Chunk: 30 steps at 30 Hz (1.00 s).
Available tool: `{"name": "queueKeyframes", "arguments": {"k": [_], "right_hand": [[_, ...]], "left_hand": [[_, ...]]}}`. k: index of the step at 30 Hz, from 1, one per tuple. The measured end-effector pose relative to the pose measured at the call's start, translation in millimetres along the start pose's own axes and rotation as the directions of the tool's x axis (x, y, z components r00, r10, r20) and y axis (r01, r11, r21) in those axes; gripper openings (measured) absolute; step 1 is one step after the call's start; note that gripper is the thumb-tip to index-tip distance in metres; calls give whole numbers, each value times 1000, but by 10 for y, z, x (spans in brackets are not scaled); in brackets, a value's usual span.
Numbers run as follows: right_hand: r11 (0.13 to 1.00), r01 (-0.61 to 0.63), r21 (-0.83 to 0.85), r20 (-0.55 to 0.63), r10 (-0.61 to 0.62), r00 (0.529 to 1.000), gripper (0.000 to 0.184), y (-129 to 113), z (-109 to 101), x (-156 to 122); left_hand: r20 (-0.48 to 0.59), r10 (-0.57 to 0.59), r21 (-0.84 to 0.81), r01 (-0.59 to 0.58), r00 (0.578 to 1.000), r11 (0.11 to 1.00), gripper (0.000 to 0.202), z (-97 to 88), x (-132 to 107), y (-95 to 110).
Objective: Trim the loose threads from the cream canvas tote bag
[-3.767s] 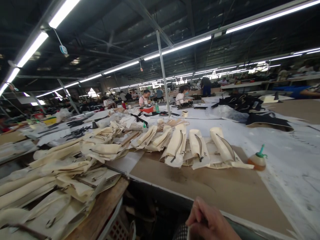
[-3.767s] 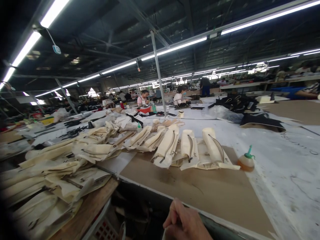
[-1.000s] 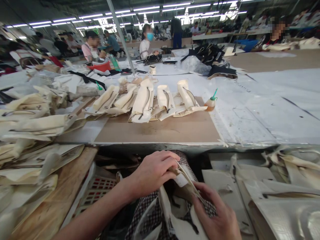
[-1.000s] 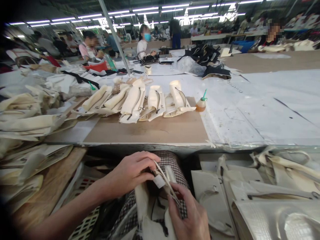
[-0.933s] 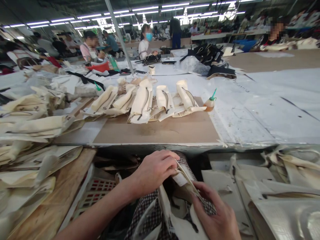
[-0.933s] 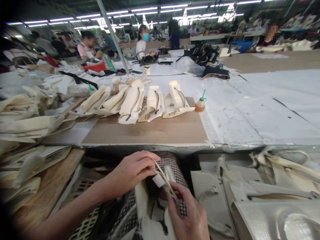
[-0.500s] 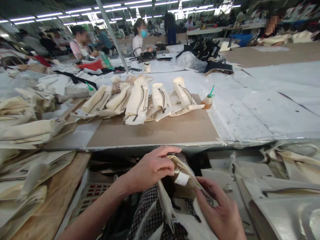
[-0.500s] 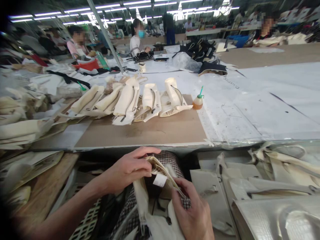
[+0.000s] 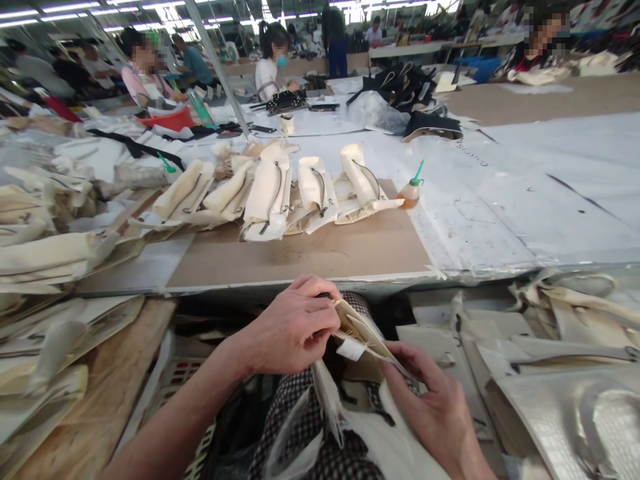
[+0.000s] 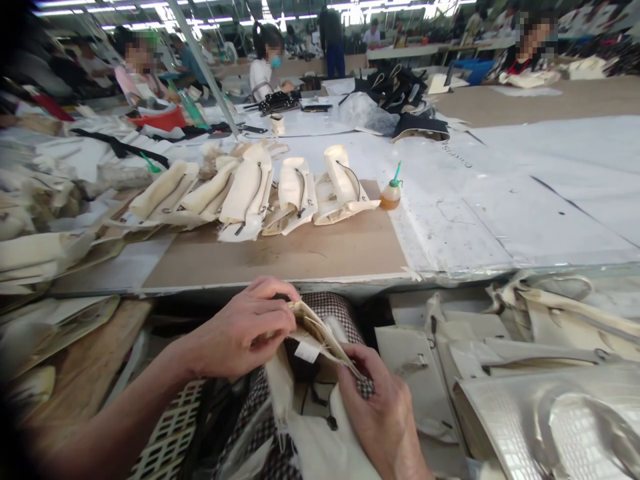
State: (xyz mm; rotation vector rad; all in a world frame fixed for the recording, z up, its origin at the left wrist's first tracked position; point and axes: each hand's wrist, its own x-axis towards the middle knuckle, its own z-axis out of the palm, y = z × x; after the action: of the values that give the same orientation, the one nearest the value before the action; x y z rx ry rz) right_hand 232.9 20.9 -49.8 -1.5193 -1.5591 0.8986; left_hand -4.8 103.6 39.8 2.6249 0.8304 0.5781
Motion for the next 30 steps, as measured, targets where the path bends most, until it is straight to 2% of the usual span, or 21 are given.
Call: {"name": "queueKeyframes", "arguments": {"k": [3,7,10,12,18,22,26,30], "right_hand": [[1000,17,2,-8,-17,1000,19,-16,-11,2],[999,37,1,-1,-37,999,19,-32,-19,15],[998,56,-5,11,-56,998,18,-24,-27,24],[998,55,6,32,-55,998,18,-12,-39,25],[996,68,50,88,-72,993,18,-13,-94,38],[997,76,28,80,-78,994,24,-15,-123,47],[992,124,-35,65,-122,990,22,-6,-146,65],[978,179,-106,120,-166,979,24,-32,-171,115]], "left_hand": [[48,-37,76,33,998,997,3,-18,37,104],[85,-35,251,13,996,968,24,44,95,193],[99,-1,366,-36,995,930,29,103,133,189],[108,30,388,-69,994,919,28,123,159,159],[99,75,203,-94,992,975,24,157,229,53],[108,29,112,-41,994,993,22,226,232,21],[83,-22,79,15,996,997,19,288,229,-1],[58,-56,63,52,997,997,18,309,248,-5]]}}
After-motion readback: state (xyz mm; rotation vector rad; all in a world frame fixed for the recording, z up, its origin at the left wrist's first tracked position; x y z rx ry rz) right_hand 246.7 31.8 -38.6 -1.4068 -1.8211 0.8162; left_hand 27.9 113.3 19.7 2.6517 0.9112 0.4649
